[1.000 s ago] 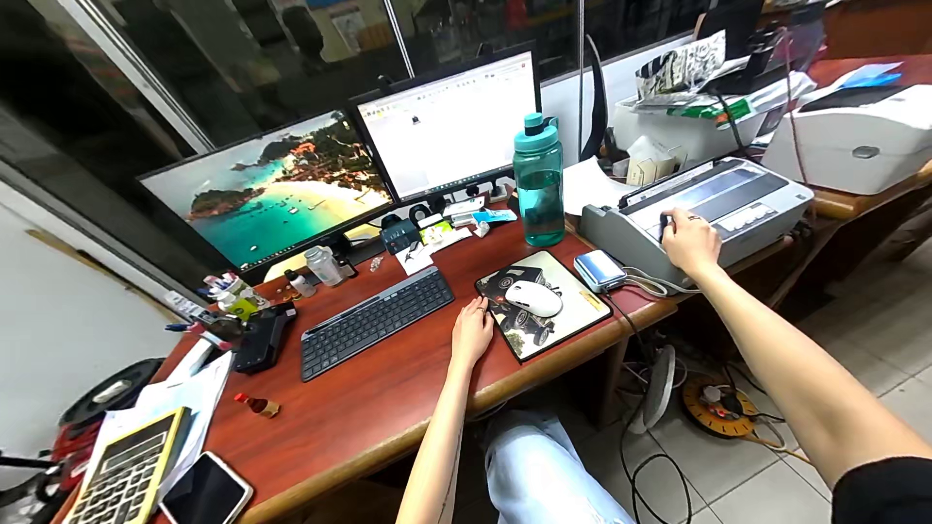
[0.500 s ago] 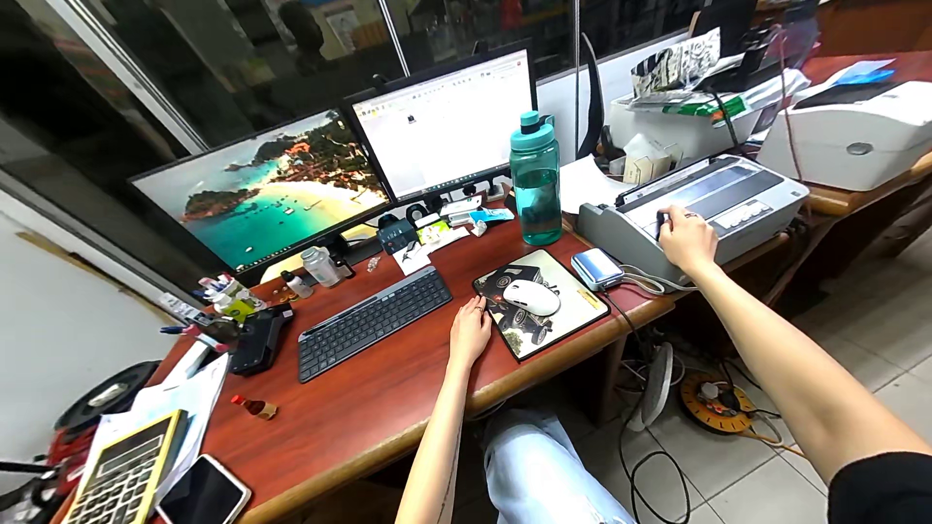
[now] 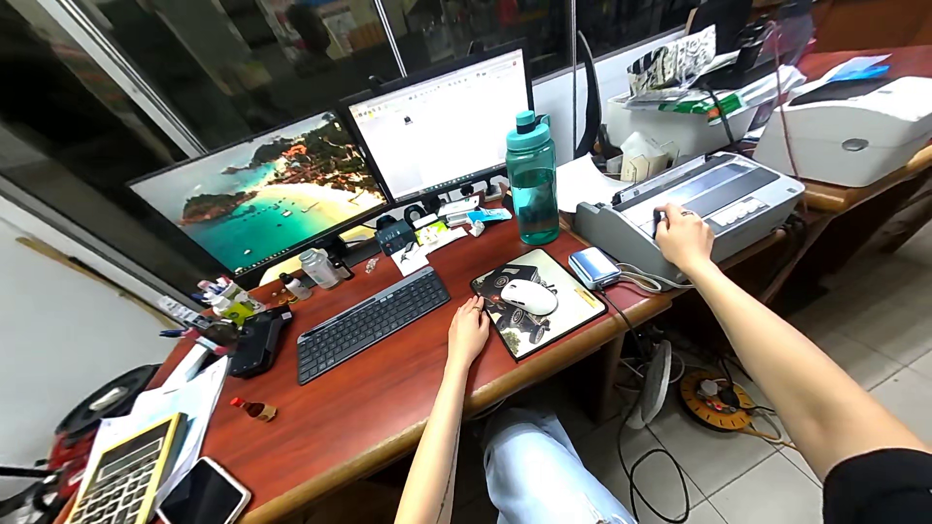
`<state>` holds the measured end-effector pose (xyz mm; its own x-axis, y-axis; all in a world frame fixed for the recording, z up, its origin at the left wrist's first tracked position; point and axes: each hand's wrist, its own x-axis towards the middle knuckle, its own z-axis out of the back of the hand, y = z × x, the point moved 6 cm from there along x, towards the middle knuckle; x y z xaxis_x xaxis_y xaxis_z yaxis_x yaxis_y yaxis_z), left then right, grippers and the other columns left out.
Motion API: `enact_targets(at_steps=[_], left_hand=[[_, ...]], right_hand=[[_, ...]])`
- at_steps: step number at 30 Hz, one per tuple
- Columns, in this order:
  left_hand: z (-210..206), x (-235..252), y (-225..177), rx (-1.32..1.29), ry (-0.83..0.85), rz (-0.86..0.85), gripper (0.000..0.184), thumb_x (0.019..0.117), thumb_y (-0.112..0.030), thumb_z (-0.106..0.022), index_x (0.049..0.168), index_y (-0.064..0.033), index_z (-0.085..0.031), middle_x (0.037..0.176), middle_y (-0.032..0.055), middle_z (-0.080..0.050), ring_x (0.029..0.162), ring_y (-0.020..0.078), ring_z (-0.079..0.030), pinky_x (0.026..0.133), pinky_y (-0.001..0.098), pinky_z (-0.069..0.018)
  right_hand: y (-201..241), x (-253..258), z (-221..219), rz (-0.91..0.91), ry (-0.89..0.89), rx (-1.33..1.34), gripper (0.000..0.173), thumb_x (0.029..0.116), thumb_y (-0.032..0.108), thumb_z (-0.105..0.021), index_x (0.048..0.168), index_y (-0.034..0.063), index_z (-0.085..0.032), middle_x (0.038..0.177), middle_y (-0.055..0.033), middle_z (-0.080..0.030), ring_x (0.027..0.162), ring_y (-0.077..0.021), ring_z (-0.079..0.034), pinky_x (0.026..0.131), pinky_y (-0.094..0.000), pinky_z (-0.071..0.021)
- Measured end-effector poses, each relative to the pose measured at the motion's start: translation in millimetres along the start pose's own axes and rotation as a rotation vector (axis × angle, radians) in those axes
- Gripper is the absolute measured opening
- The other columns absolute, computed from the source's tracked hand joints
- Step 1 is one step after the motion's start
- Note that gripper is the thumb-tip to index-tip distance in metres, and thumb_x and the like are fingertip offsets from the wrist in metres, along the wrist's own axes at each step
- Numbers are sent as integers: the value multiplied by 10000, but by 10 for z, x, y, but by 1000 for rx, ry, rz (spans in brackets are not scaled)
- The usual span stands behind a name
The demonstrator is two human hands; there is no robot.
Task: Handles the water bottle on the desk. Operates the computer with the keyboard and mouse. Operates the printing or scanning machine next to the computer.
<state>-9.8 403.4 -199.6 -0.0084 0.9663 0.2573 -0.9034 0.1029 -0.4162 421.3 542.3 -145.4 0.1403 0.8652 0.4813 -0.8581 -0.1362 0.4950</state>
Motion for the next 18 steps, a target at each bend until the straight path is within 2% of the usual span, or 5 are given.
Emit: enact_targets(at_steps=[13,18], left_hand=[[-4,-8,10,-11,-18,-8,426,1078,-169,-416,1432,-1,-582,1514,153,-547,1462,277,-459,1233,458,-312],[-7,-7,11,-9,-15,-8,428,1077,-170,-420,1439,-3,-576,1518,152,-543,1465,277,-455,1231,460,-314]], right_hand=[[-2,-4,-9,1,-8,2,403,1047,137,-391,1371,43,-611,1272,-327,-632,1201,-547,-595,890,-741,-455],[-1,-3,-7,-4,-6,-3,401,1053,140,-389,1373,48,-611,1298,-308,-631,1211,-543,-592,910,-740,-449]])
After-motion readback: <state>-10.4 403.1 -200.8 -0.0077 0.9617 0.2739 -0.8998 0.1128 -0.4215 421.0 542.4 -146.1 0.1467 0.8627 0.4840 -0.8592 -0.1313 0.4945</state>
